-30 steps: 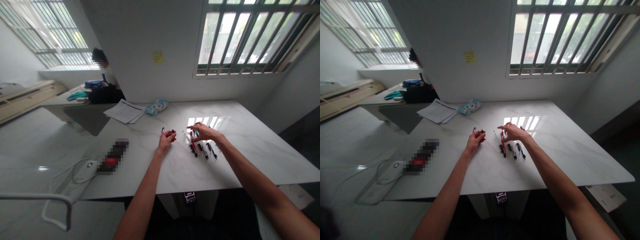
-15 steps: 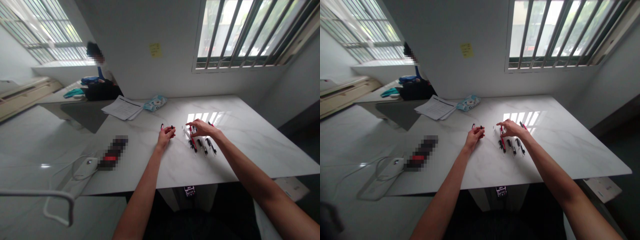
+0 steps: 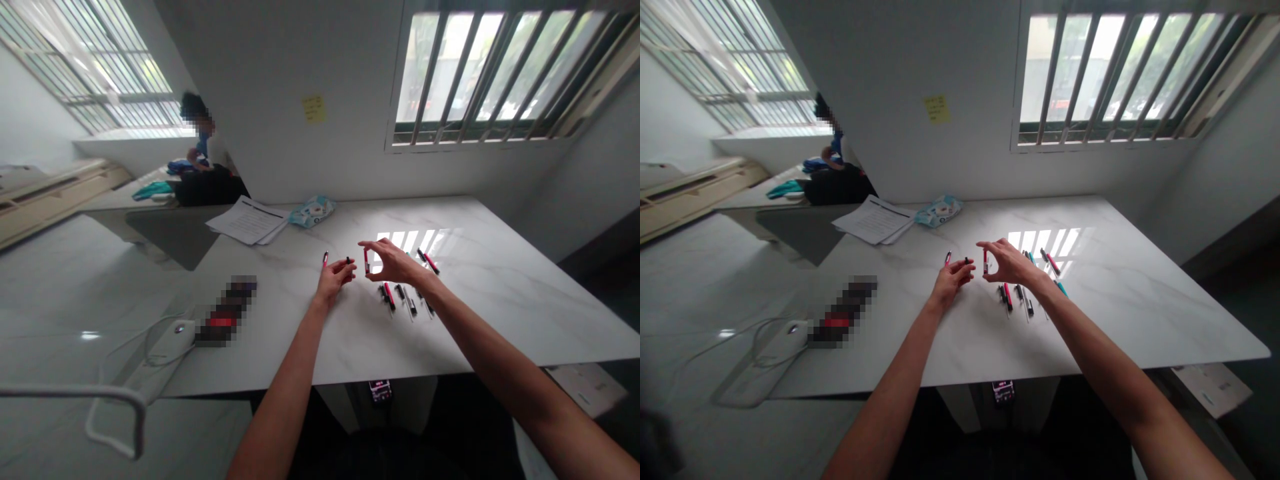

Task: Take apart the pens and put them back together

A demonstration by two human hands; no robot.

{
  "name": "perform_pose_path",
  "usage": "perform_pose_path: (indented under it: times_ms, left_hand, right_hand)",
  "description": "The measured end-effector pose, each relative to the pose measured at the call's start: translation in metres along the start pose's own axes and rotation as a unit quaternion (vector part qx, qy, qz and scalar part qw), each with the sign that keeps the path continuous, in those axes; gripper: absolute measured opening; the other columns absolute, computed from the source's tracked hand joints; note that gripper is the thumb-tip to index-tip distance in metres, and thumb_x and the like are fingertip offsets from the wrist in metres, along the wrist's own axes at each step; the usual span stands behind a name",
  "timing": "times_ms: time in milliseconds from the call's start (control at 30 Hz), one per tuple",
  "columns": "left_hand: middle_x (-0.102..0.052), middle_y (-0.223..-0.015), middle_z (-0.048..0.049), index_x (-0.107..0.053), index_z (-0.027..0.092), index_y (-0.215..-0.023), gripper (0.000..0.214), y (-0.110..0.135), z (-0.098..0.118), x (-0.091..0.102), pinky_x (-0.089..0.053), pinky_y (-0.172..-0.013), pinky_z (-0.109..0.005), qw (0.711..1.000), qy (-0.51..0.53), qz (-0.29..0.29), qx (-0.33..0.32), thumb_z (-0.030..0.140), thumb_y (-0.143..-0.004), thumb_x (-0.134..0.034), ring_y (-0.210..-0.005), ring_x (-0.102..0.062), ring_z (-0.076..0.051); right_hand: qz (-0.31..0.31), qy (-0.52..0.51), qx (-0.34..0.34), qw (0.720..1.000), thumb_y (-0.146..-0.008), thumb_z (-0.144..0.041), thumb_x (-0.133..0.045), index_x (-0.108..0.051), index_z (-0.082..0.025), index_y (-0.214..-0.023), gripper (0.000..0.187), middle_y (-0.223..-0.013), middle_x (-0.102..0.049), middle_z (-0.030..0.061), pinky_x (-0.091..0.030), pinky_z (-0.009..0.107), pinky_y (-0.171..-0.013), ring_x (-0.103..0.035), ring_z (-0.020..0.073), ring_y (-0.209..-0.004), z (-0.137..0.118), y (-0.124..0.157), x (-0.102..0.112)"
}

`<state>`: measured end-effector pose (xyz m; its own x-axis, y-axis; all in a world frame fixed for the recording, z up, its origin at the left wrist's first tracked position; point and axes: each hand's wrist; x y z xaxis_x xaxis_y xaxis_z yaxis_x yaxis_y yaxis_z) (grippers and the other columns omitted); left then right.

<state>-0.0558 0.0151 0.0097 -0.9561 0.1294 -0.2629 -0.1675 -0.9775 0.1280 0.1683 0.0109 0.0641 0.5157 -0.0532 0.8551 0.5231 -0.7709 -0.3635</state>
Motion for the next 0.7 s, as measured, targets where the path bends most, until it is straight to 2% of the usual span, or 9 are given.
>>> perform_pose_path:
  times_ms: [133, 233, 333, 433, 533, 700]
  left_hand:
    - [-0.078, -0.096, -0.0105, -0.079, 0.014, -0.100, 0.056, 0.003, 0.000, 0.000, -0.053, -0.074, -0.027, 0.999, 0.027, -0.034, 0.023, 0.047, -0.058, -0.096, -0.075, -0.067, -0.014]
    - [-0.078, -0.093, -0.0105, -0.080, 0.014, -0.096, 0.052, 0.004, 0.000, 0.003, -0.053, -0.073, -0.028, 0.998, 0.024, -0.043, 0.025, 0.047, -0.060, -0.095, -0.076, -0.068, -0.015]
    - [-0.078, -0.091, -0.0097, -0.080, 0.014, -0.097, 0.054, 0.000, -0.001, 0.005, -0.053, -0.075, -0.030, 1.000, 0.017, -0.009, -0.008, 0.046, -0.056, -0.097, -0.076, -0.068, -0.016]
    - [-0.079, -0.091, -0.0093, -0.081, 0.015, -0.098, 0.055, -0.005, -0.002, 0.005, -0.052, -0.077, -0.031, 0.997, 0.008, 0.041, -0.069, 0.045, -0.054, -0.098, -0.079, -0.069, -0.018]
    - [-0.079, -0.093, -0.0100, -0.081, 0.015, -0.096, 0.053, -0.007, -0.002, 0.004, -0.052, -0.079, -0.032, 0.993, 0.014, 0.051, -0.102, 0.044, -0.055, -0.098, -0.082, -0.070, -0.018]
    - [-0.078, -0.090, -0.0101, -0.081, 0.013, -0.096, 0.053, -0.004, 0.001, 0.002, -0.057, -0.081, -0.036, 0.994, 0.031, 0.035, -0.097, 0.043, -0.056, -0.098, -0.079, -0.070, -0.019]
  right_hand:
    - [0.016, -0.044, 0.057, 0.997, -0.079, -0.026, -0.082, -0.038, -0.030, -0.158, 0.091, -0.130, -0.065, 0.0114, -0.052, 0.049, -0.103, -0.056, 0.0325, -0.123, -0.028, -0.004, -0.012]
    - [0.017, -0.066, 0.066, 0.995, -0.081, -0.028, -0.082, -0.039, -0.032, -0.158, 0.088, -0.134, -0.062, 0.0108, -0.053, 0.046, -0.103, -0.060, 0.0295, -0.121, -0.031, -0.006, -0.020]
    - [0.049, -0.059, 0.025, 0.997, -0.083, -0.036, -0.084, -0.045, -0.028, -0.154, 0.081, -0.132, -0.063, 0.0112, -0.053, 0.045, -0.101, -0.062, 0.0287, -0.117, -0.015, -0.005, -0.027]
    - [0.092, 0.031, -0.066, 0.993, -0.085, -0.038, -0.083, -0.067, -0.022, -0.132, 0.052, -0.118, -0.067, 0.0134, -0.053, 0.048, -0.097, -0.061, 0.0315, -0.110, 0.013, -0.003, -0.033]
    - [0.066, 0.087, -0.122, 0.987, -0.086, -0.039, -0.082, -0.078, -0.020, -0.109, 0.030, -0.104, -0.070, 0.0130, -0.052, 0.044, -0.091, -0.060, 0.0303, -0.100, 0.039, -0.002, -0.040]
    - [0.035, 0.064, -0.139, 0.988, -0.087, -0.036, -0.081, -0.082, -0.023, -0.101, 0.019, -0.102, -0.074, 0.0101, -0.049, 0.039, -0.089, -0.061, 0.0282, -0.099, 0.052, -0.006, -0.052]
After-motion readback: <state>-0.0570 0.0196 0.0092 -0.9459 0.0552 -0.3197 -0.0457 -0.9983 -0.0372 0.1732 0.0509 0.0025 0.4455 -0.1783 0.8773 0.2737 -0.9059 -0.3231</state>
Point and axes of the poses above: each hand's wrist, its own y-axis away from the middle knuckle, its own x-axis out of the back of the hand, z = x × y
